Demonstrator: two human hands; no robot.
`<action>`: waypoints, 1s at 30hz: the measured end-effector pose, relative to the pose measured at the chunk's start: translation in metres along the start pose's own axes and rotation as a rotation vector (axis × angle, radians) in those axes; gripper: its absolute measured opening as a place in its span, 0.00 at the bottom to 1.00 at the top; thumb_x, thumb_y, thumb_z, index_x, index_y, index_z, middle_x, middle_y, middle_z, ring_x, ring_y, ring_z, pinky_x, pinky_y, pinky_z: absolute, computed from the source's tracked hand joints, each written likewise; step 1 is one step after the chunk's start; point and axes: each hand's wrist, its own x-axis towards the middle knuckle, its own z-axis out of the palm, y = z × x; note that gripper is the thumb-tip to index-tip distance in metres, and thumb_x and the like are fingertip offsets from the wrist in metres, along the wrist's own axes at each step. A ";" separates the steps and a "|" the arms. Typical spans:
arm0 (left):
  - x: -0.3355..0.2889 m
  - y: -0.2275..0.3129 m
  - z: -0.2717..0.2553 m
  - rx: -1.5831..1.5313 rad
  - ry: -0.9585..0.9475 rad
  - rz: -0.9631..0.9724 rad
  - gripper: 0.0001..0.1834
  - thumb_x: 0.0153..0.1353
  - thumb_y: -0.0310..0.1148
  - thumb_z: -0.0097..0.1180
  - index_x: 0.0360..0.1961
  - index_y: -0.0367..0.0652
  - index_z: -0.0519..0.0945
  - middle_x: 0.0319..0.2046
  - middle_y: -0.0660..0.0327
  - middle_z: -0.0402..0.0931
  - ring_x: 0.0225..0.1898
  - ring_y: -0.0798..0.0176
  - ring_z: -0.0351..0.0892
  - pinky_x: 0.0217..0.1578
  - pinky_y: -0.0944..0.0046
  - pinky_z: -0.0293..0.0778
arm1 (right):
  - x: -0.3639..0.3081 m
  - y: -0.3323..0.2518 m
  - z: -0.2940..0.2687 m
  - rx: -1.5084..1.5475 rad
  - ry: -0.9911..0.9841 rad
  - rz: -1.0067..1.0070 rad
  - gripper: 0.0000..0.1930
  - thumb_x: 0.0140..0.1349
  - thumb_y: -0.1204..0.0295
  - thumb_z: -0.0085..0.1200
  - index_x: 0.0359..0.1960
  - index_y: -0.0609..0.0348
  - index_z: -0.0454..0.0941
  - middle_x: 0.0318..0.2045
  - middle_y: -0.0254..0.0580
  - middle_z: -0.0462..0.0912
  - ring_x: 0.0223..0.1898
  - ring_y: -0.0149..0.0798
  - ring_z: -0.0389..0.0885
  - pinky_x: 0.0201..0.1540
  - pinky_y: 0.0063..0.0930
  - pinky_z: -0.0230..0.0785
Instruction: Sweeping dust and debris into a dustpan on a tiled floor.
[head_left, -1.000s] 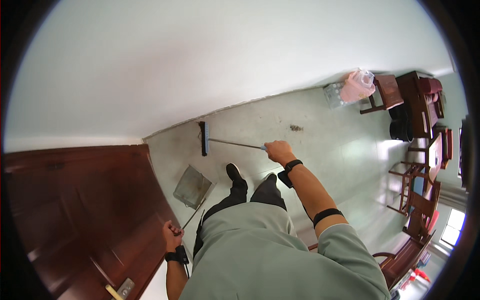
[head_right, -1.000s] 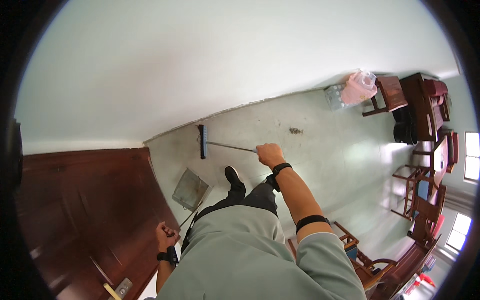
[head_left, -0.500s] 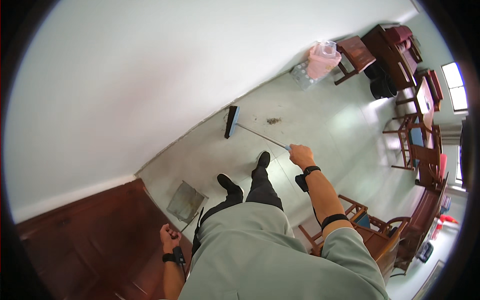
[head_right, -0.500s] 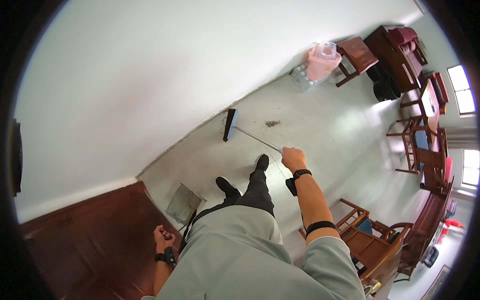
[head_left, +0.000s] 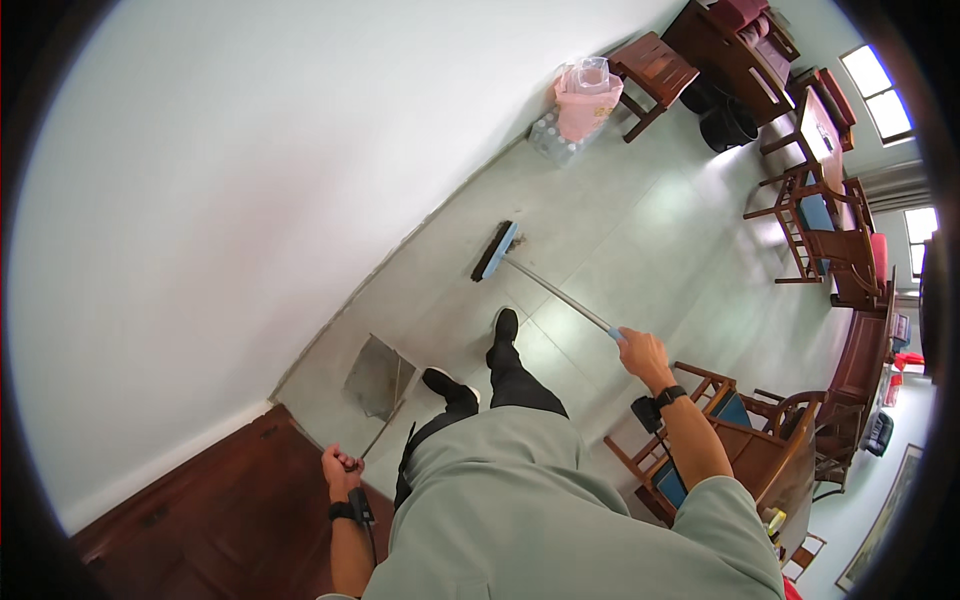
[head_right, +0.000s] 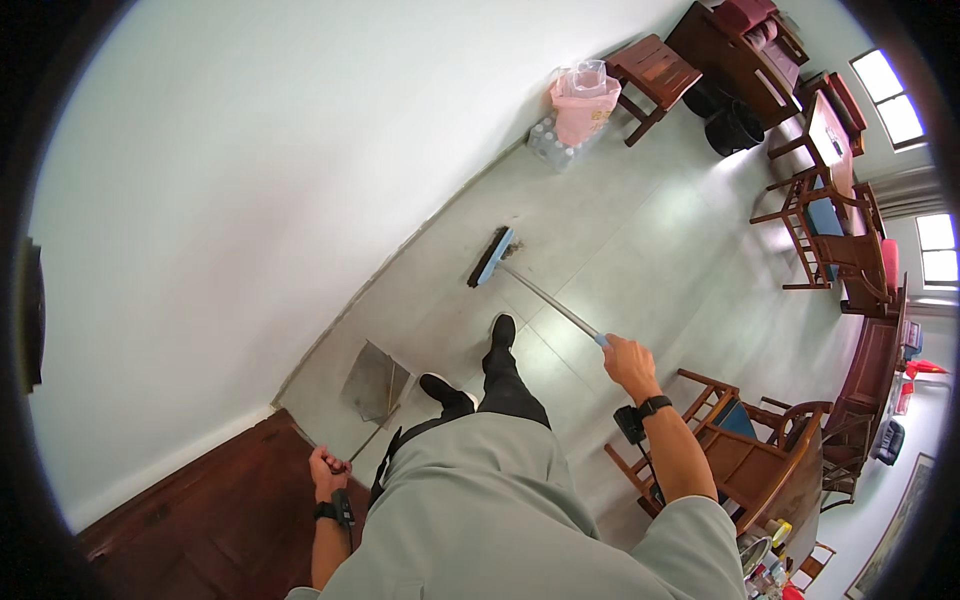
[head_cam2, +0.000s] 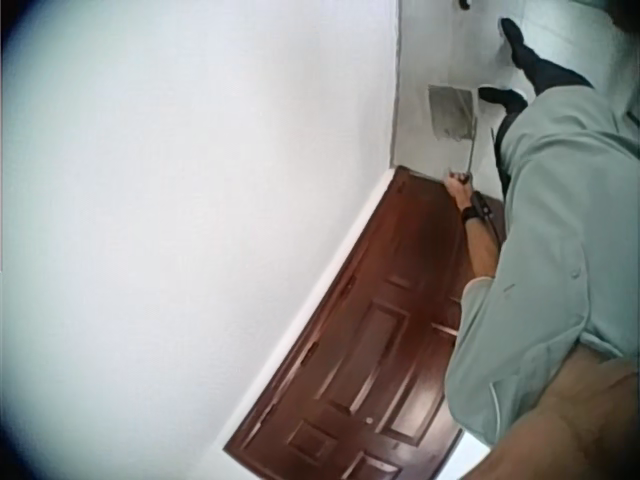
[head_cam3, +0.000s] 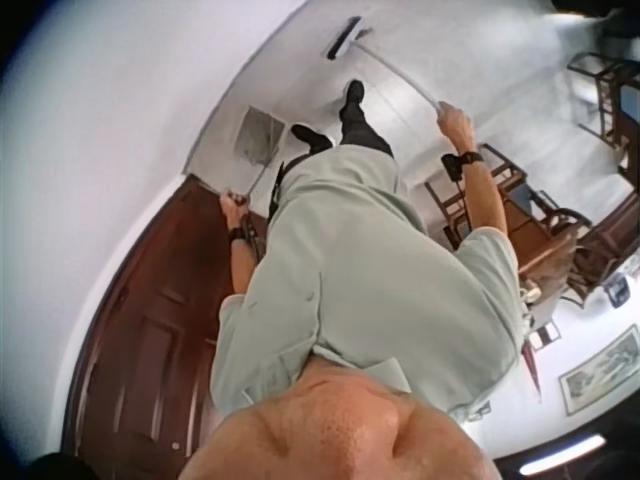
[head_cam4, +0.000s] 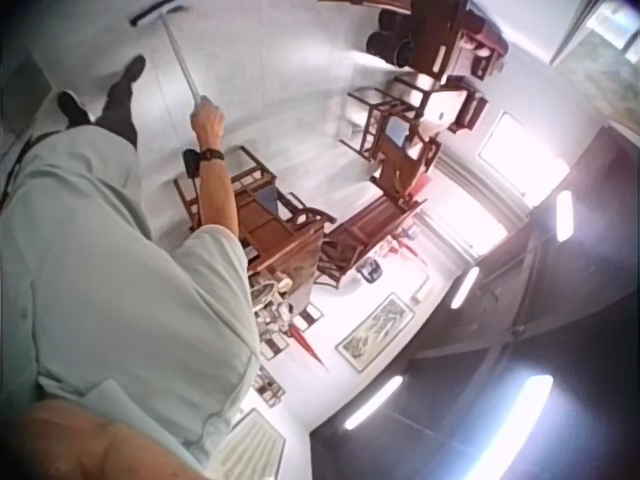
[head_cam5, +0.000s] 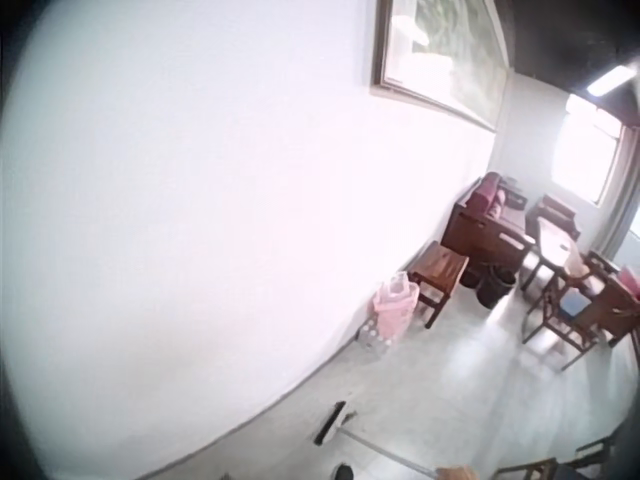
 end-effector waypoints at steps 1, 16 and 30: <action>-0.002 0.002 0.008 0.001 0.002 0.001 0.13 0.52 0.36 0.51 0.18 0.52 0.61 0.11 0.70 0.56 0.12 0.69 0.56 0.21 0.61 0.63 | -0.003 -0.003 -0.005 0.018 0.019 0.021 0.12 0.61 0.63 0.44 0.41 0.53 0.74 0.30 0.52 0.80 0.35 0.56 0.79 0.38 0.48 0.70; -0.051 0.026 0.066 0.126 -0.083 0.011 0.12 0.54 0.35 0.51 0.20 0.53 0.62 0.13 0.71 0.55 0.14 0.70 0.54 0.25 0.62 0.61 | 0.134 -0.050 0.070 0.287 0.016 -0.018 0.15 0.57 0.69 0.43 0.47 0.50 0.69 0.34 0.54 0.80 0.38 0.58 0.78 0.39 0.49 0.71; -0.028 0.022 0.079 0.133 0.050 -0.045 0.13 0.53 0.37 0.52 0.18 0.53 0.61 0.10 0.72 0.56 0.12 0.70 0.55 0.21 0.63 0.61 | 0.025 -0.010 0.019 0.447 0.048 0.188 0.17 0.60 0.66 0.43 0.51 0.53 0.73 0.39 0.56 0.79 0.41 0.59 0.76 0.44 0.46 0.69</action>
